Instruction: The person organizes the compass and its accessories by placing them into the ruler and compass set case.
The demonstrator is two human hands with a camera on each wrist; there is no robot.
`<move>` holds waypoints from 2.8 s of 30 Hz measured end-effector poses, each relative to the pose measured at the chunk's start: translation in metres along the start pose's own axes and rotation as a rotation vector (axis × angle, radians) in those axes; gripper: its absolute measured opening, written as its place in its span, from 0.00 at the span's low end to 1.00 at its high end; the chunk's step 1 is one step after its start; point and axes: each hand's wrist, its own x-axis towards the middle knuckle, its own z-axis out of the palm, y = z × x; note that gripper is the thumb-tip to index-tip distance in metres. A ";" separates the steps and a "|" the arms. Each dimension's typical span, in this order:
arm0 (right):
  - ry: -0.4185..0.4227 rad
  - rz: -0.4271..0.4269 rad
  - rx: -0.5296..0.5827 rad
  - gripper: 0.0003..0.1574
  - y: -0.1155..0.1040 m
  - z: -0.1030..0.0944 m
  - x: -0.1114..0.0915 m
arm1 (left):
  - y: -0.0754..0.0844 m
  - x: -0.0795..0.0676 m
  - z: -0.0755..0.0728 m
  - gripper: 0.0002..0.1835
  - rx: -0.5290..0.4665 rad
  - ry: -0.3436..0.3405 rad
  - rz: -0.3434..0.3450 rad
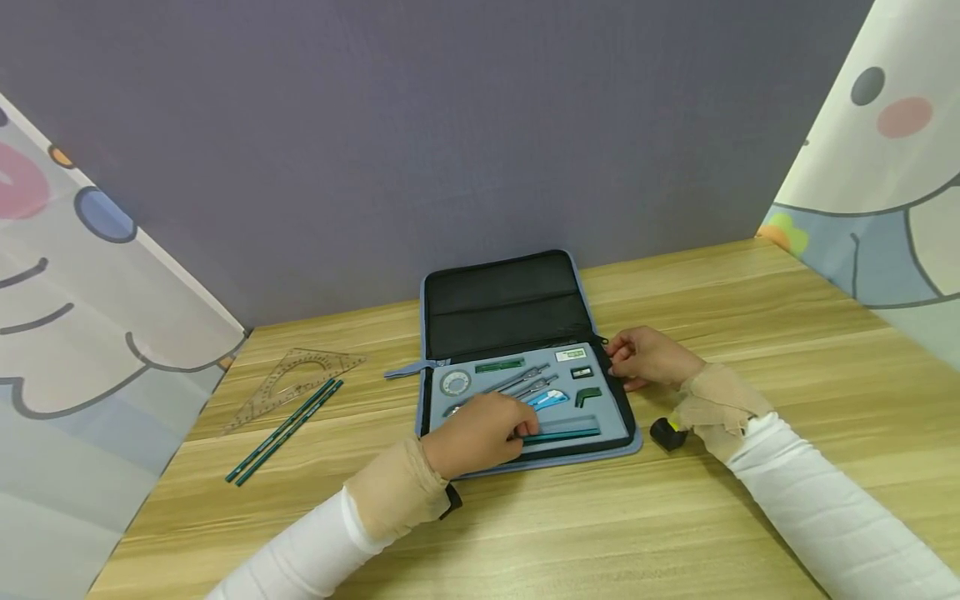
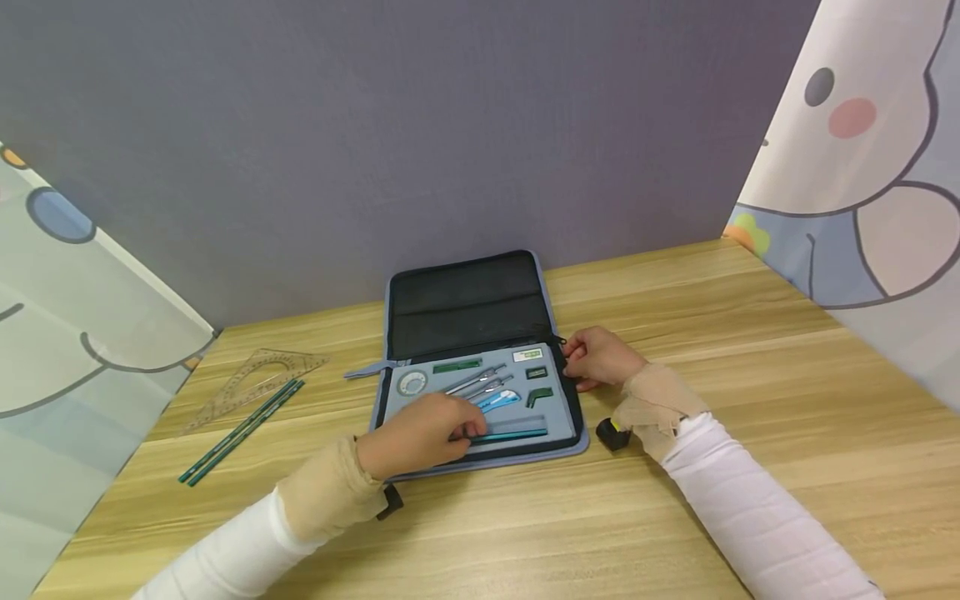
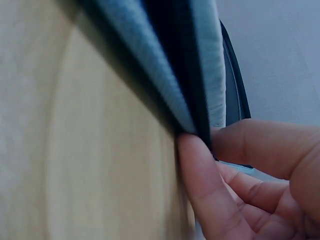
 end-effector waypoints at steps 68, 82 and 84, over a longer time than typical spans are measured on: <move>0.006 -0.001 -0.002 0.21 -0.002 -0.001 -0.002 | -0.056 -0.063 -0.034 0.09 -0.020 0.111 -0.136; 0.014 0.018 -0.004 0.22 0.000 0.001 0.001 | -0.105 -0.113 -0.063 0.09 -0.029 0.132 -0.413; 0.013 0.020 0.002 0.22 0.000 0.001 0.001 | -0.111 -0.121 -0.068 0.10 -0.024 0.152 -0.446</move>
